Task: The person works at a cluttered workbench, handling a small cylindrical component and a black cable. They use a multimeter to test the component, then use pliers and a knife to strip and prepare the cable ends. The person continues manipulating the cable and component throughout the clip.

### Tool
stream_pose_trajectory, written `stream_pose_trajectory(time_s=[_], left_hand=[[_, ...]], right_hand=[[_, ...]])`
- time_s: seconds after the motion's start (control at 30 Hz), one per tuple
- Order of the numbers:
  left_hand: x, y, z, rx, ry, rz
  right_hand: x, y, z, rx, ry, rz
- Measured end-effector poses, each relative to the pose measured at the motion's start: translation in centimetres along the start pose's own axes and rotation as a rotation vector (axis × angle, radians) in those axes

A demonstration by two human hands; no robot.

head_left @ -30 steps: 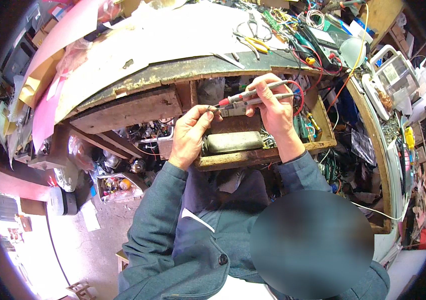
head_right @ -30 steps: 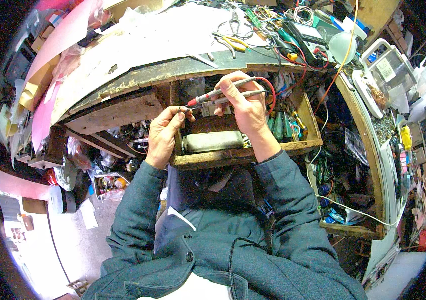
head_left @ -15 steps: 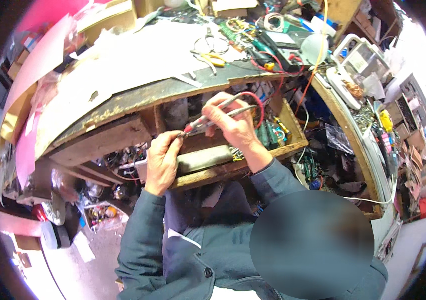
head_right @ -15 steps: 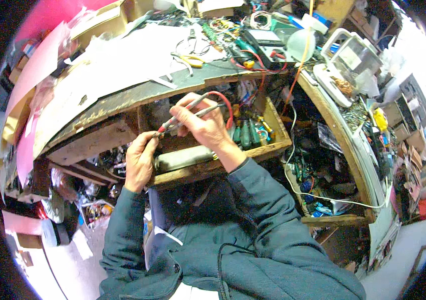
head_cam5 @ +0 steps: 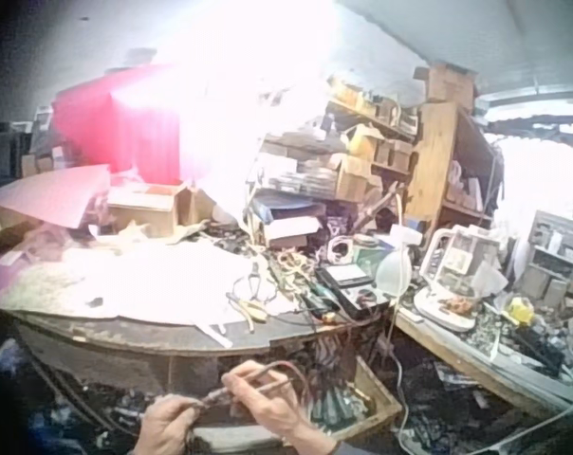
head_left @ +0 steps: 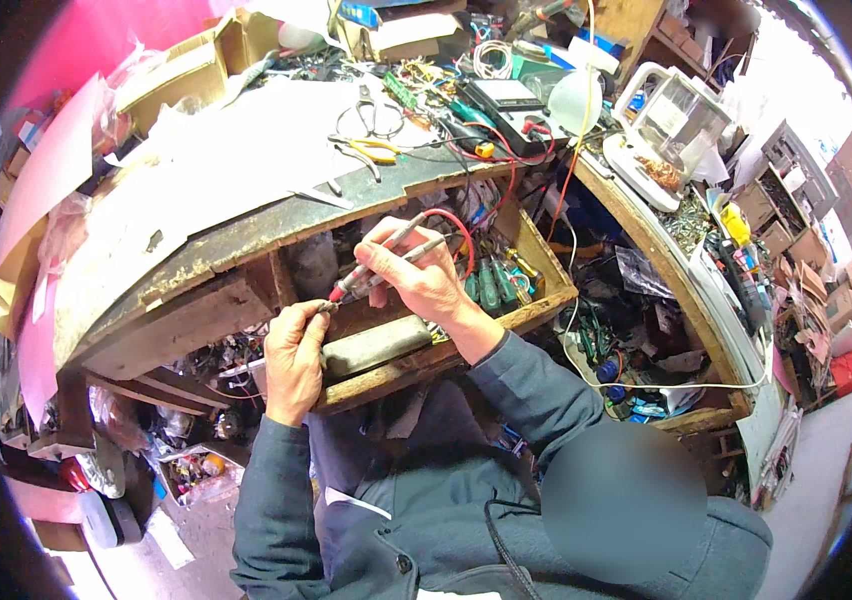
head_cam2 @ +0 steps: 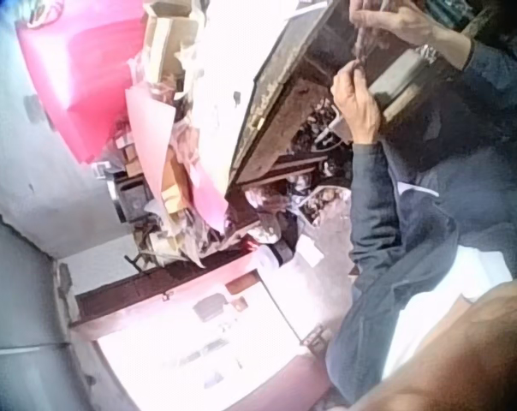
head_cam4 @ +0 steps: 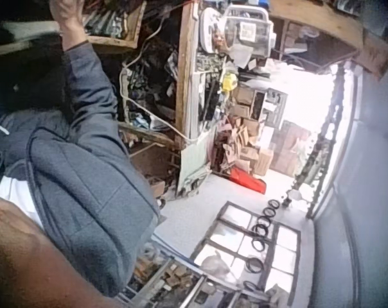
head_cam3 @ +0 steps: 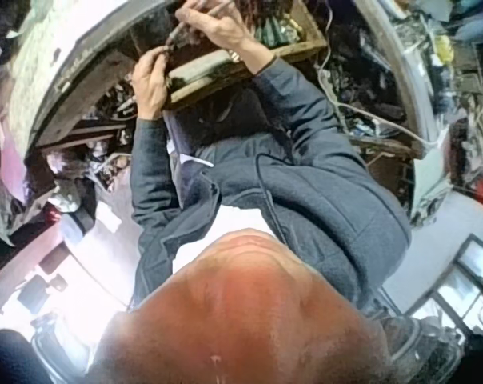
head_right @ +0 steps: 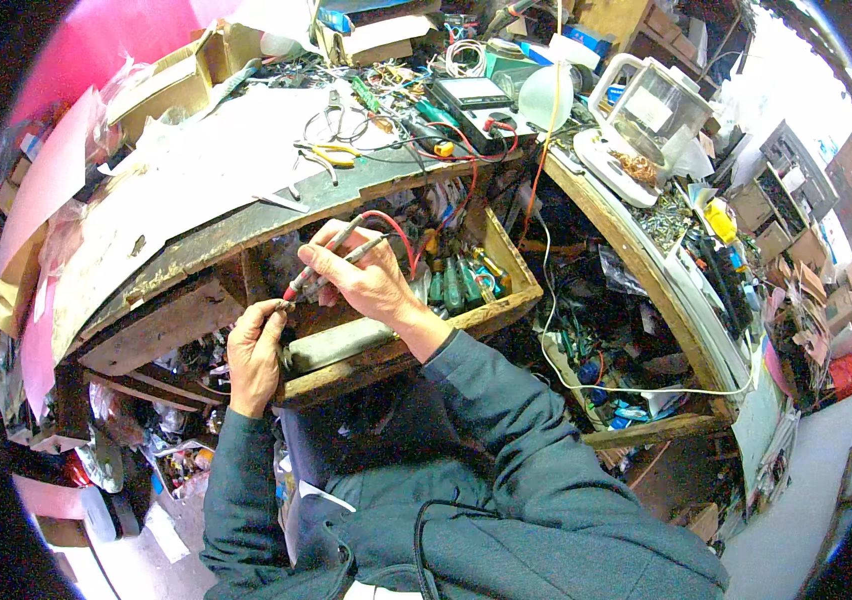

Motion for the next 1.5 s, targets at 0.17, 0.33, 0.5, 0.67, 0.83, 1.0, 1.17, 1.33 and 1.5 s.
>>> stream_pose_trajectory(time_s=[0.17,0.33,0.5,0.67,0.83,1.0,1.17,1.33,1.5], left_hand=[[0.4,0.2,0.1,-0.022,-0.061,0.023],[0.3,0.1,1.0,-0.068,-0.078,0.043],[0.8,0.8,-1.0,0.026,0.135,0.13],[1.6,1.5,0.8,-0.021,0.055,0.212],[1.4,1.4,1.6,-0.072,0.018,0.208],[1.4,1.4,1.6,-0.083,0.012,0.193],[1.3,1.4,1.5,-0.069,0.012,0.182],[1.6,1.5,2.0,-0.084,-0.023,0.207],[1.8,1.9,2.8,-0.134,-0.092,0.276]], right_hand=[[-0.3,0.0,0.0,0.008,-0.045,-0.002],[0.6,0.0,-0.7,0.096,0.02,0.033],[2.4,0.0,-0.8,0.19,-0.21,0.244],[0.6,0.6,-0.6,0.108,-0.132,0.171],[-0.3,0.7,-0.8,0.146,-0.074,0.149],[-0.4,0.9,-1.1,0.135,-0.06,0.176],[-0.6,1.0,-1.1,0.175,-0.047,0.155],[-1.0,1.2,-1.7,0.212,0.038,0.096],[-1.2,1.6,-1.8,0.209,0.047,0.113]])
Point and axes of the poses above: each hand's wrist, its own y-axis away from the middle knuckle, its own x-axis out of the back of the hand, z = x × y, the point moved 9 cm from there along -y, towards the middle knuckle, and after that the axes turned 8 degrees about x, right-handed, at the moved point
